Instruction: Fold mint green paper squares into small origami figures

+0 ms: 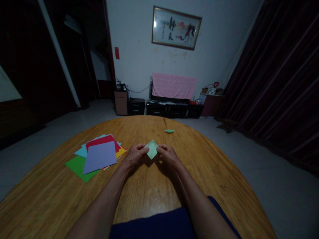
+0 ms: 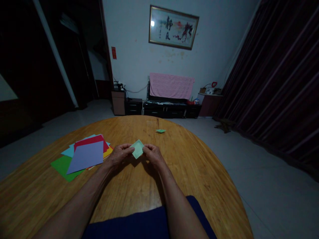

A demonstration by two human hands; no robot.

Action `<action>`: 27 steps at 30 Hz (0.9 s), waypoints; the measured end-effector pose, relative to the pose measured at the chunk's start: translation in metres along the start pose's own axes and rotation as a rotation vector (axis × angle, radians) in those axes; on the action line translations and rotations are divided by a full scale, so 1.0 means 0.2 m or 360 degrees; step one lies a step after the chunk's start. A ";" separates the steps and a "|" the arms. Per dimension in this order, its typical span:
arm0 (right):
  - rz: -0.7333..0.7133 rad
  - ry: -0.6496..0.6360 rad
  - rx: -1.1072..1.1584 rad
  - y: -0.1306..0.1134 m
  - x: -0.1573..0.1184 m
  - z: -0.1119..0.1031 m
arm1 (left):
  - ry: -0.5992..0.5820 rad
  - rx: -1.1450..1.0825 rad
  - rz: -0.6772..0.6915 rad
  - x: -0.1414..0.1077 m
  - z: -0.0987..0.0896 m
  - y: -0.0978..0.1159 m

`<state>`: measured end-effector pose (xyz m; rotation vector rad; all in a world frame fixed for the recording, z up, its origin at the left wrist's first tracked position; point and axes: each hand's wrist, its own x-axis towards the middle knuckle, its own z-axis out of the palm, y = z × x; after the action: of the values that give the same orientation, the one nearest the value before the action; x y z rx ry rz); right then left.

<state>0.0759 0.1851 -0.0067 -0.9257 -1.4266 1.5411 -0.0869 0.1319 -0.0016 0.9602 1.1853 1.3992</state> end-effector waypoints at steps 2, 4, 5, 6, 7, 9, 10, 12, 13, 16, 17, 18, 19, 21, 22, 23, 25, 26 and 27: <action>0.0004 -0.0003 -0.0009 0.00 0.00 0.01 | 0.0021 0.0043 0.0044 -0.01 0.01 0.02; 0.0029 -0.0008 0.0011 0.00 0.00 0.02 | 0.0035 0.0092 0.0070 -0.02 0.02 0.03; 0.0037 -0.0021 0.0028 0.00 -0.01 0.02 | 0.0039 0.0120 0.0078 -0.03 0.02 0.04; 0.0037 -0.0041 0.0043 0.01 -0.01 0.03 | 0.0040 0.0143 0.0079 -0.03 0.03 0.05; 0.0029 -0.0061 0.0051 0.01 -0.01 0.03 | 0.0037 0.0156 0.0074 -0.04 0.04 0.05; -0.0001 -0.0069 0.0050 0.01 -0.01 0.04 | 0.0016 0.0129 0.0045 -0.05 0.05 0.05; -0.0022 -0.0051 0.0047 0.01 -0.01 0.05 | 0.0002 0.0094 0.0029 -0.05 0.05 0.04; -0.0059 -0.0005 0.0023 0.01 -0.01 0.05 | -0.0031 0.0027 0.0002 -0.05 0.05 0.02; -0.0067 0.0015 -0.0002 0.01 -0.01 0.05 | -0.0051 0.0008 -0.0005 -0.04 0.05 0.01; -0.0045 0.0047 -0.0076 0.01 0.00 0.05 | -0.0105 -0.0005 -0.0040 -0.01 0.03 -0.01; -0.0040 0.0054 -0.0085 0.01 -0.01 0.05 | -0.0103 -0.0006 -0.0061 -0.01 0.02 -0.01; -0.0045 0.0059 -0.0085 0.01 -0.01 0.05 | -0.0076 -0.0010 -0.0079 0.00 0.02 -0.01; -0.0049 0.0056 -0.0081 0.01 -0.01 0.05 | -0.0036 -0.0012 -0.0096 0.00 0.02 -0.01; -0.0038 0.0029 -0.0062 0.00 -0.02 0.06 | 0.0055 -0.0021 -0.0106 0.00 0.02 0.00; -0.0019 0.0015 -0.0035 0.00 -0.02 0.06 | 0.0098 -0.0031 -0.0098 -0.01 0.02 0.01; 0.0005 0.0006 0.0003 0.00 -0.03 0.07 | 0.0131 -0.0040 -0.0086 -0.01 0.03 0.01; 0.0048 0.0000 0.0082 0.00 -0.03 0.07 | 0.0171 -0.0044 -0.0060 -0.01 0.03 0.01; 0.0059 0.0005 0.0111 0.00 -0.03 0.07 | 0.0188 -0.0041 -0.0051 0.00 0.03 0.00; 0.0072 0.0011 0.0131 0.00 -0.03 0.07 | 0.0201 -0.0036 -0.0052 0.01 0.02 0.00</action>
<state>0.0649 0.1730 -0.0056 -0.9185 -1.3353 1.6163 -0.0823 0.1340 -0.0015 0.8435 1.2703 1.4617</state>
